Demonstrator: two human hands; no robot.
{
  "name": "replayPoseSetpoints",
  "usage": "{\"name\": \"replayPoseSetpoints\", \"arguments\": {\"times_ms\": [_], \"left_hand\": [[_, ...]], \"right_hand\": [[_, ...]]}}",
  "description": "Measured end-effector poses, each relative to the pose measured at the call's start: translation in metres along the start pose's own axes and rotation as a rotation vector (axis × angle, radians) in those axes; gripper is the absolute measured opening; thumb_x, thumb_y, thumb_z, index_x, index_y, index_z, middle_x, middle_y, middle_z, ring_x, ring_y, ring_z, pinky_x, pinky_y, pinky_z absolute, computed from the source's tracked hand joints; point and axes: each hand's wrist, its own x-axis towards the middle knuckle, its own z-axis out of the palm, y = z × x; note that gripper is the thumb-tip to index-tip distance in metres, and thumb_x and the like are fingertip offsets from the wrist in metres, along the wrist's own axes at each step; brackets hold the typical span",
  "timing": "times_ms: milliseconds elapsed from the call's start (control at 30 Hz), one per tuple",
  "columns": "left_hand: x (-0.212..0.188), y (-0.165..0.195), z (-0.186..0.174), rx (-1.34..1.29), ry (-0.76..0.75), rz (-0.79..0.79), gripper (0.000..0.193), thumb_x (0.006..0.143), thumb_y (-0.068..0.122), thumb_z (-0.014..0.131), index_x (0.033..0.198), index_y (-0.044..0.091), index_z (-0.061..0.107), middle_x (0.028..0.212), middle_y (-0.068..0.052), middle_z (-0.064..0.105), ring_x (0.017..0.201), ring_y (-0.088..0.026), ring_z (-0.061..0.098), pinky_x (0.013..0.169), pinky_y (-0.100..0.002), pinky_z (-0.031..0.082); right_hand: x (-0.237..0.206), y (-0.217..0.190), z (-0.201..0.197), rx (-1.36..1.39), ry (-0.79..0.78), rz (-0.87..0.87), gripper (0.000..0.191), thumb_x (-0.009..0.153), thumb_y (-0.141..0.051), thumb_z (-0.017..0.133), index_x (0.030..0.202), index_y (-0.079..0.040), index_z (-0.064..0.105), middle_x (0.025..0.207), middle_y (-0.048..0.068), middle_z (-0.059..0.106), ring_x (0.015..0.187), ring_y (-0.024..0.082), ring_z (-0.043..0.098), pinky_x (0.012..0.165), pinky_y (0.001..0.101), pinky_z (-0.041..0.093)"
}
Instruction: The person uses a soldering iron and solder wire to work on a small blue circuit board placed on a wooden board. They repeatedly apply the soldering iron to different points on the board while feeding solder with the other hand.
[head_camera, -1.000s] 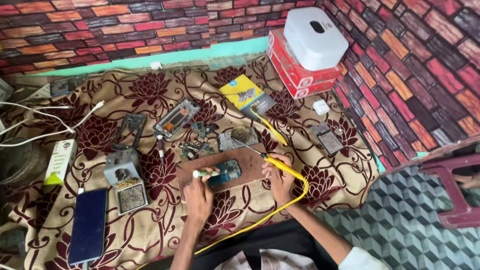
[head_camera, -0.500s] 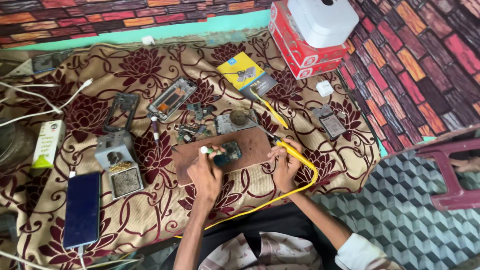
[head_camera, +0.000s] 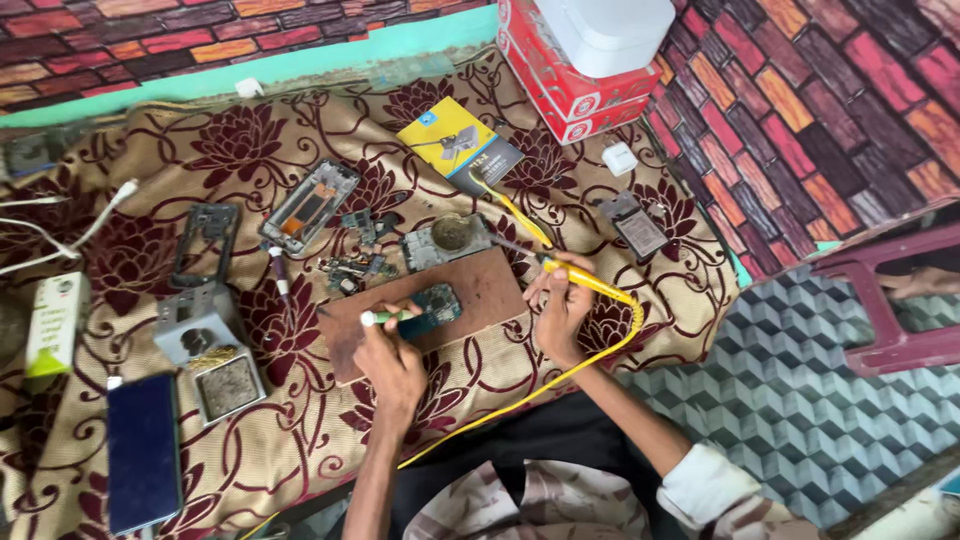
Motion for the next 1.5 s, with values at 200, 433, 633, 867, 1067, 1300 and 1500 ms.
{"name": "replayPoseSetpoints", "arguments": {"times_ms": [200, 433, 633, 867, 1067, 1300, 1500], "left_hand": [[-0.002, 0.002, -0.012, 0.001, 0.066, 0.145, 0.033, 0.083, -0.011, 0.036, 0.110, -0.001, 0.052, 0.094, -0.010, 0.077, 0.050, -0.022, 0.056, 0.049, -0.033, 0.046], [0.000, 0.003, -0.012, 0.043, 0.098, 0.174, 0.029, 0.090, -0.008, 0.038, 0.115, 0.001, 0.051, 0.094, -0.011, 0.076, 0.062, -0.034, 0.066, 0.053, -0.038, 0.049], [-0.004, 0.000, -0.013, 0.011, 0.037, 0.206, 0.023, 0.095, -0.005, 0.039, 0.115, 0.001, 0.049, 0.099, -0.016, 0.074, 0.077, -0.042, 0.067, 0.063, -0.044, 0.050], [0.002, 0.002, -0.011, 0.014, 0.071, 0.285, 0.024, 0.097, -0.007, 0.039, 0.118, 0.001, 0.048, 0.098, -0.014, 0.073, 0.078, -0.036, 0.068, 0.064, -0.042, 0.052], [0.000, 0.005, -0.011, -0.040, -0.020, 0.055, 0.026, 0.089, -0.010, 0.036, 0.109, 0.000, 0.049, 0.095, -0.012, 0.078, 0.044, -0.027, 0.053, 0.044, -0.038, 0.043], [-0.001, 0.016, -0.015, -0.044, 0.048, 0.246, 0.024, 0.096, -0.007, 0.038, 0.116, -0.001, 0.048, 0.099, -0.012, 0.073, 0.071, -0.032, 0.065, 0.061, -0.038, 0.050], [-0.009, 0.013, -0.013, -0.060, 0.019, 0.149, 0.019, 0.098, -0.007, 0.037, 0.110, 0.001, 0.050, 0.097, -0.011, 0.075, 0.059, -0.027, 0.063, 0.053, -0.036, 0.046]], "right_hand": [[0.023, 0.015, 0.025, -0.133, -0.079, 0.015, 0.026, 0.114, -0.026, 0.048, 0.123, -0.002, 0.051, 0.074, 0.004, 0.058, 0.062, 0.008, 0.052, 0.058, 0.0219, 0.043], [0.020, 0.016, 0.035, -0.421, -0.230, -0.161, 0.014, 0.109, -0.010, 0.055, 0.120, -0.001, 0.056, 0.089, 0.008, 0.062, 0.071, 0.011, 0.061, 0.066, 0.0254, 0.050], [0.008, 0.009, 0.024, -0.680, -0.443, -0.168, 0.023, 0.101, -0.010, 0.065, 0.120, 0.001, 0.058, 0.095, 0.013, 0.070, 0.073, 0.021, 0.066, 0.065, 0.0331, 0.052], [0.013, 0.010, 0.025, -0.660, -0.435, -0.328, 0.019, 0.104, -0.010, 0.061, 0.120, 0.000, 0.057, 0.092, 0.014, 0.069, 0.076, 0.022, 0.066, 0.065, 0.0338, 0.052], [0.017, 0.005, 0.023, -0.722, -0.496, -0.180, 0.019, 0.104, -0.011, 0.062, 0.119, 0.000, 0.057, 0.083, 0.011, 0.069, 0.067, 0.017, 0.067, 0.058, 0.0301, 0.051], [0.008, 0.007, 0.019, -0.354, -0.315, -0.107, 0.023, 0.106, -0.012, 0.057, 0.126, -0.001, 0.051, 0.099, 0.015, 0.069, 0.079, 0.018, 0.069, 0.069, 0.0292, 0.056], [-0.017, 0.018, -0.013, 0.092, -0.074, 0.151, 0.025, 0.113, -0.027, 0.050, 0.120, -0.003, 0.049, 0.082, 0.009, 0.061, 0.066, 0.014, 0.060, 0.059, 0.0262, 0.050]]}}
